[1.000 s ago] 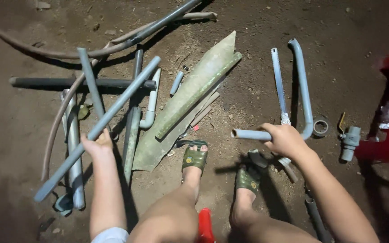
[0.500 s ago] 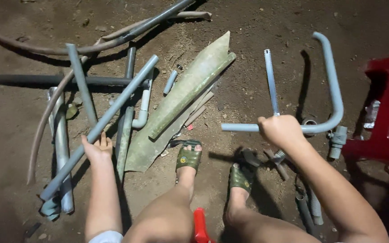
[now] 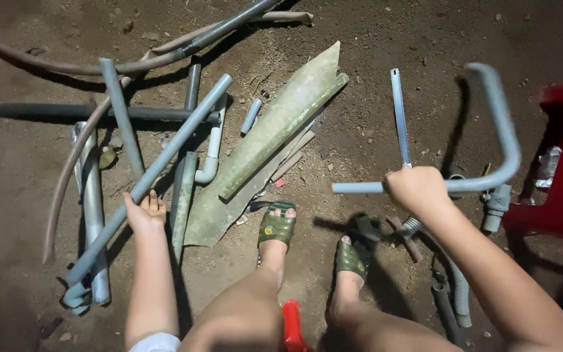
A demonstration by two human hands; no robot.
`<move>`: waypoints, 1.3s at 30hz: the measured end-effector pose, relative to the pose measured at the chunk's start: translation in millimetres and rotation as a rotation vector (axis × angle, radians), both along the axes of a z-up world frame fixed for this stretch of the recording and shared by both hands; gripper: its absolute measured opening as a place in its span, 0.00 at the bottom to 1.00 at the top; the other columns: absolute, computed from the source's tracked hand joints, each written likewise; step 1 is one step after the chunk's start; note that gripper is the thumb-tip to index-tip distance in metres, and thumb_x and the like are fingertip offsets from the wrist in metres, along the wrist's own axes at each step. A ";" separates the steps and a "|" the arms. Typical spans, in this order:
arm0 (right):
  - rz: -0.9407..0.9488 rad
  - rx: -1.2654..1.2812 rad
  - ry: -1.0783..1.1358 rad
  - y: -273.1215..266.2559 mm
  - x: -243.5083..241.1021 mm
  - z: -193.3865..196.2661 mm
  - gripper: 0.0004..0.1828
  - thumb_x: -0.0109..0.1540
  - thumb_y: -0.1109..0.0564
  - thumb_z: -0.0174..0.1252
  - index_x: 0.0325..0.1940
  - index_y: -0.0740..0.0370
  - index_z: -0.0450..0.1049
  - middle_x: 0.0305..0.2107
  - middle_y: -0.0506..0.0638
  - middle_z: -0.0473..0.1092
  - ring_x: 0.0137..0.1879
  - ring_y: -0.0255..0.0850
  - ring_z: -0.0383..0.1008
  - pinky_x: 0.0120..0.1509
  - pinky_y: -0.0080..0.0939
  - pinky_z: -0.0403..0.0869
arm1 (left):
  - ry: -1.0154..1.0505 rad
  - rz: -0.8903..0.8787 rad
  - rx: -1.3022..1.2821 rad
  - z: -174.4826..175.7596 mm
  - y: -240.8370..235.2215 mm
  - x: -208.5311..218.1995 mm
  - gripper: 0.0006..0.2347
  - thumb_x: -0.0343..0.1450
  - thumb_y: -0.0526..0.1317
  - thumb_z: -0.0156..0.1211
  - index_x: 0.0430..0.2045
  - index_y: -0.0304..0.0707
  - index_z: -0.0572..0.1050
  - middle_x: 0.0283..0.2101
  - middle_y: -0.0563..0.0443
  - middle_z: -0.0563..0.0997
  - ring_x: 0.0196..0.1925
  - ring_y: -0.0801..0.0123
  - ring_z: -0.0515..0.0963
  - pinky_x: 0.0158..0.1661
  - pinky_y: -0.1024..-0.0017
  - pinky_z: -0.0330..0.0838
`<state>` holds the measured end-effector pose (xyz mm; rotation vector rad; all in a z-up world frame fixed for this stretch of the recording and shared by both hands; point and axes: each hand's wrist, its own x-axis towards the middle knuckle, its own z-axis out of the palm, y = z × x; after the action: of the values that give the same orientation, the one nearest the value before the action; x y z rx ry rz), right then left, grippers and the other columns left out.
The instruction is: The person cuts a green pipe with a hacksaw, then assembles a frame by fitting several gray PVC pipes together. They secure the joints with black electrical tape and continue adjusting the assembled structure.
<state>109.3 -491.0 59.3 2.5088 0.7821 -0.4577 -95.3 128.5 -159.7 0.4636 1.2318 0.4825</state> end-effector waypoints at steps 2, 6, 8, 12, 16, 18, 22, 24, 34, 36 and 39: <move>0.023 -0.079 -0.059 -11.1 -3.8 -41.5 0.13 0.64 0.54 0.55 0.29 0.38 0.81 0.22 0.41 0.79 0.33 0.42 0.85 0.34 0.48 0.77 | 0.008 -0.002 0.000 -6.9 0.5 -2.8 0.34 0.75 0.63 0.64 0.64 0.39 0.58 0.70 0.51 0.66 0.48 0.72 0.85 0.45 0.70 0.70; 0.055 -0.260 -0.096 -41.3 -9.3 -143.7 0.10 0.61 0.58 0.58 0.32 0.50 0.84 0.24 0.51 0.78 0.32 0.56 0.80 0.39 0.72 0.68 | 0.022 -0.028 0.032 -4.7 -3.2 2.3 0.31 0.75 0.64 0.61 0.60 0.40 0.61 0.66 0.53 0.73 0.44 0.74 0.85 0.45 0.72 0.70; 0.083 -0.245 -0.082 -31.4 -13.8 -134.7 0.10 0.63 0.58 0.57 0.36 0.54 0.85 0.28 0.53 0.79 0.35 0.59 0.80 0.41 0.76 0.66 | 0.033 -0.016 0.033 -8.2 -5.6 2.4 0.28 0.76 0.64 0.59 0.58 0.41 0.62 0.62 0.55 0.77 0.42 0.75 0.84 0.43 0.72 0.70; 0.155 -0.166 0.035 3.8 -26.0 -76.1 0.11 0.60 0.58 0.58 0.29 0.44 0.84 0.22 0.42 0.78 0.34 0.46 0.82 0.39 0.65 0.70 | 0.060 -0.007 0.036 -28.5 0.7 -5.2 0.33 0.75 0.67 0.61 0.60 0.39 0.61 0.63 0.53 0.78 0.42 0.74 0.85 0.43 0.72 0.70; 0.407 -0.043 0.127 -5.4 -61.5 -78.3 0.07 0.53 0.60 0.64 0.23 0.49 0.82 0.16 0.47 0.75 0.29 0.50 0.80 0.33 0.60 0.69 | 0.089 -0.050 0.041 -38.6 4.3 -9.8 0.22 0.76 0.64 0.56 0.48 0.47 0.69 0.59 0.59 0.82 0.41 0.75 0.85 0.43 0.72 0.70; 0.353 -0.011 0.144 21.5 -53.5 -37.6 0.10 0.56 0.60 0.62 0.25 0.45 0.82 0.18 0.45 0.76 0.31 0.48 0.82 0.33 0.58 0.71 | 0.092 -0.067 0.064 -41.9 11.7 -9.6 0.17 0.78 0.61 0.52 0.46 0.51 0.69 0.58 0.63 0.82 0.42 0.75 0.85 0.43 0.72 0.70; 0.253 -0.042 0.077 29.2 -32.4 15.7 0.11 0.58 0.53 0.60 0.24 0.36 0.81 0.20 0.38 0.79 0.33 0.37 0.84 0.38 0.44 0.76 | 0.077 -0.182 0.140 -47.1 11.0 -5.3 0.09 0.82 0.55 0.44 0.44 0.58 0.67 0.60 0.65 0.81 0.44 0.76 0.85 0.43 0.73 0.72; 0.270 -0.070 0.068 37.5 -39.5 36.9 0.10 0.58 0.53 0.61 0.25 0.36 0.82 0.21 0.37 0.79 0.34 0.37 0.84 0.38 0.43 0.76 | 0.101 -0.221 0.173 -36.7 6.3 0.1 0.09 0.81 0.56 0.46 0.42 0.59 0.68 0.52 0.66 0.83 0.41 0.77 0.85 0.39 0.77 0.74; 0.138 -0.100 0.136 35.4 -32.4 17.2 0.07 0.58 0.54 0.61 0.28 0.46 0.85 0.23 0.46 0.81 0.36 0.45 0.86 0.39 0.47 0.79 | 0.869 -0.997 1.215 -28.4 -52.2 37.2 0.17 0.70 0.60 0.71 0.43 0.53 0.82 0.41 0.53 0.84 0.46 0.54 0.86 0.45 0.56 0.82; 0.094 -0.060 0.191 39.5 -27.5 23.9 0.07 0.57 0.54 0.62 0.27 0.49 0.85 0.23 0.50 0.81 0.36 0.48 0.86 0.39 0.49 0.80 | 0.915 -1.162 1.324 -12.1 -61.0 40.8 0.22 0.66 0.61 0.73 0.44 0.48 0.79 0.43 0.48 0.83 0.48 0.49 0.85 0.48 0.51 0.80; 0.039 -0.029 0.253 41.2 -24.4 24.7 0.08 0.57 0.55 0.61 0.27 0.52 0.85 0.23 0.54 0.81 0.36 0.52 0.87 0.39 0.52 0.81 | 1.014 -1.371 1.408 -17.3 -71.9 40.6 0.28 0.66 0.59 0.74 0.50 0.39 0.73 0.49 0.41 0.80 0.53 0.43 0.84 0.50 0.45 0.81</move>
<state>84.8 -449.8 84.0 2.4330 0.9090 -0.7775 -54.6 56.7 -177.0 2.7464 0.9470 -0.2610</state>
